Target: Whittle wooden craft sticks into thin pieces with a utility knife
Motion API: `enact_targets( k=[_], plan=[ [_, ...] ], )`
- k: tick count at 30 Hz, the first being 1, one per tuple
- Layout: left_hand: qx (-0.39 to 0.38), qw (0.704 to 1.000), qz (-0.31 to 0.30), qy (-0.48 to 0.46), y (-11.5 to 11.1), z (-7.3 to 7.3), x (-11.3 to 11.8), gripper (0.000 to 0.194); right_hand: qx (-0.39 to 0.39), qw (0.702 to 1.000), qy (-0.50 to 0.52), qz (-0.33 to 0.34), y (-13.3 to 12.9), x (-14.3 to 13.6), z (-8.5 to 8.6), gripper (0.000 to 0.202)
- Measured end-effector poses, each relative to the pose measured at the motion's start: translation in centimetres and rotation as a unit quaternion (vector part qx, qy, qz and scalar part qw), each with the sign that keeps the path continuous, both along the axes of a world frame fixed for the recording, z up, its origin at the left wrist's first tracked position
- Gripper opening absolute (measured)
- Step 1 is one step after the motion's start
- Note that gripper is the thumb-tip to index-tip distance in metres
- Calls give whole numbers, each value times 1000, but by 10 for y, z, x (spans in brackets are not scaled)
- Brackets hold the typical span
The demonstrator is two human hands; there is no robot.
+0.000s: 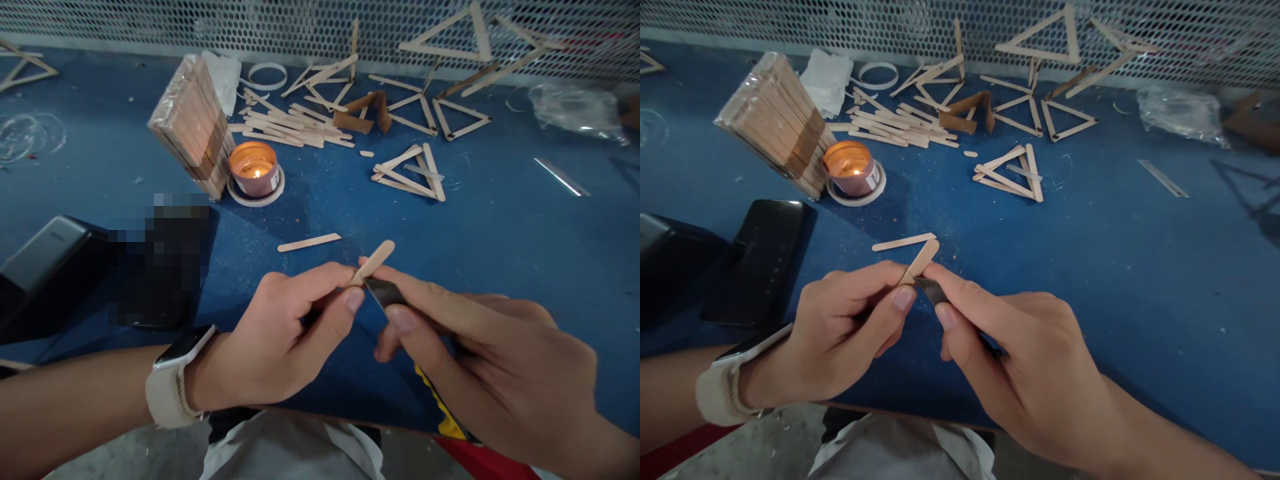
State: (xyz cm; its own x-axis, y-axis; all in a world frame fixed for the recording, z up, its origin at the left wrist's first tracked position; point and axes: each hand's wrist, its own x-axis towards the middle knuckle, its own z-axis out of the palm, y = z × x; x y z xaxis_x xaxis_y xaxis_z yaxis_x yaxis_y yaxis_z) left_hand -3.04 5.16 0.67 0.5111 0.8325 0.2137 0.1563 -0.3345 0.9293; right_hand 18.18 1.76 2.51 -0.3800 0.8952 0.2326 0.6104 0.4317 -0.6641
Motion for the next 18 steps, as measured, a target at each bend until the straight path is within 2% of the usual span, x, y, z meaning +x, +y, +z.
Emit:
enact_targets(
  k=[7,12,14,18],
  plan=[
    [-6,1000,3,21,-1,0,0,20,20,1000,-8,-18,-4,-3,-2,39],
    [-14,1000,10,14,0,-2,1,25,4,1000,9,-16,-1,-4,-1,42],
    [-41,999,8,-4,0,-1,2,20,-9,1000,21,-12,1,-4,-1,42],
    [-149,985,-24,-81,-1,0,2,15,-24,999,40,-20,1,-4,0,44]
  ],
)
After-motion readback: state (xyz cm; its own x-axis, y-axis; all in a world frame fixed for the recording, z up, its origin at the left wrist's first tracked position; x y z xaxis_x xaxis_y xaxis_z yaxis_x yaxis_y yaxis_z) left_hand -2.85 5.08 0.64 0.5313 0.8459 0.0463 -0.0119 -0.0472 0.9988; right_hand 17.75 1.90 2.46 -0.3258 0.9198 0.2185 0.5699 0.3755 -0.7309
